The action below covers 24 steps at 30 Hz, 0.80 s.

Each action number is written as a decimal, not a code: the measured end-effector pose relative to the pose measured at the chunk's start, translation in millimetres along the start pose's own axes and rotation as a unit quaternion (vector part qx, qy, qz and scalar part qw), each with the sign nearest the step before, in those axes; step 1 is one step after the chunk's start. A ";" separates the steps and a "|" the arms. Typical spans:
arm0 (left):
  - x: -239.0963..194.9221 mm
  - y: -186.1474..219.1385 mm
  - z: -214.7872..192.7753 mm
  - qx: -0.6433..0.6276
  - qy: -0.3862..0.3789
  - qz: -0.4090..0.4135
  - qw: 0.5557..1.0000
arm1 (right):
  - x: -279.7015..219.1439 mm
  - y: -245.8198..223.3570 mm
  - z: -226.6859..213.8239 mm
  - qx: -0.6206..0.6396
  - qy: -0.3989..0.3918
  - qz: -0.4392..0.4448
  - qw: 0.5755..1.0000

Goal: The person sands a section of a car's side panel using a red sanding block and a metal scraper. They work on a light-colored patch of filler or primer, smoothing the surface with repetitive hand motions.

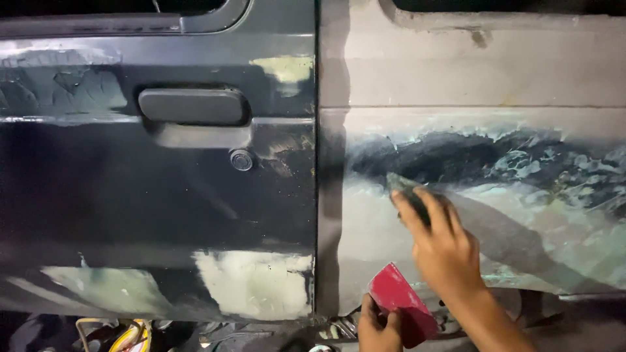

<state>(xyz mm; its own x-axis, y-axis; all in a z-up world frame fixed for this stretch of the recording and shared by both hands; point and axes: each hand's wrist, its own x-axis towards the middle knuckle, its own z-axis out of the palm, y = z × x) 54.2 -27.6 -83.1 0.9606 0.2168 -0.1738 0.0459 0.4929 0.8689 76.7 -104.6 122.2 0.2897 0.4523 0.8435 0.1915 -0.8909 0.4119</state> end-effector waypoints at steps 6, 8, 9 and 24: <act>14.2 -26.0 -4.9 -0.010 0.004 0.054 0.998 | -31.6 -5.4 15.0 0.005 -0.033 -0.106 0.994; 32.0 -51.2 -4.9 -0.039 0.016 0.045 0.998 | -41.7 -4.4 16.8 -0.021 -0.035 -0.134 0.990; 40.0 -64.0 -6.3 -0.065 0.028 0.034 0.997 | -47.6 -4.7 17.0 -0.045 -0.040 -0.160 0.985; -7.4 26.6 9.6 0.080 0.027 -0.101 0.991 | -148.1 184.2 30.9 0.321 -0.024 0.418 0.849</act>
<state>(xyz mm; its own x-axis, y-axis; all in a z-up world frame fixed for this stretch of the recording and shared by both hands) 50.9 -24.2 -54.2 0.9113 0.1736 -0.3733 0.2837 0.3922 0.8750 98.0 -334.4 62.5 0.6112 -0.3117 0.7275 0.3684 -0.7016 -0.6100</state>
